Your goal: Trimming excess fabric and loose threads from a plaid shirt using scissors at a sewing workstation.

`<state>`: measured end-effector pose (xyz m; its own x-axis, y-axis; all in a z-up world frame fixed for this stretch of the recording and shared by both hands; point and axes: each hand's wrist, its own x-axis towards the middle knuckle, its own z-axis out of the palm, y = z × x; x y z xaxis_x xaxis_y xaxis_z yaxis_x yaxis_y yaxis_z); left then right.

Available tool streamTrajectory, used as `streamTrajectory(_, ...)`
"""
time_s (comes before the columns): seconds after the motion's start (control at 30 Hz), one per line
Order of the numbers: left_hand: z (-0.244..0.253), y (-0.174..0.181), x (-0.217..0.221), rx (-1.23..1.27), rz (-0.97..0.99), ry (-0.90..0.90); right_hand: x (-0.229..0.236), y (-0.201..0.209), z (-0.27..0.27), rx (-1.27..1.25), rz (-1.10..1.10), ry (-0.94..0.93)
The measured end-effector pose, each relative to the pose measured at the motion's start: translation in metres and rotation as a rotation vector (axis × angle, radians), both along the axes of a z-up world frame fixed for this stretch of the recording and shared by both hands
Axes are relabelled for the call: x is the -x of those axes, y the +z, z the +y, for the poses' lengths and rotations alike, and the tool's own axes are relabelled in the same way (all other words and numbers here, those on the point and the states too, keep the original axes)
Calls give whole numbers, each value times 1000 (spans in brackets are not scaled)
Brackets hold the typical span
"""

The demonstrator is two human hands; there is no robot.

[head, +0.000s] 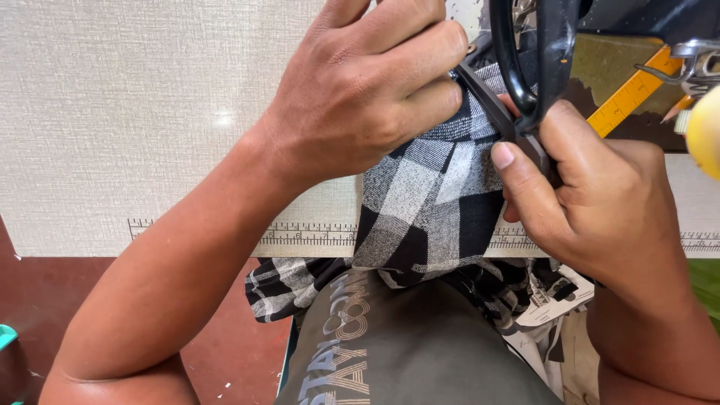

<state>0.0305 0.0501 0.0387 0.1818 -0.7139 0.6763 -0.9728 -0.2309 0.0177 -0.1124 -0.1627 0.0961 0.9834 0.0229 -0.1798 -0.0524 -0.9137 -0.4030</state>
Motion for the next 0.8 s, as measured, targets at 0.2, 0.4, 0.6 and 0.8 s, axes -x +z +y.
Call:
streamTrajectory(0.2,-1,4,3,32,20,-42,11,-7,-9,58,1,18)
streamTrajectory(0.4,-1,9,9,19,-65,-4,50,2,-18,228,-40,25)
streamTrajectory(0.6,-8,13,38,94,252,197,80,-7,-29,333,-106,-34)
streamTrajectory(0.8,-33,9,40,104,829,476,79,-3,-13,176,-139,-77)
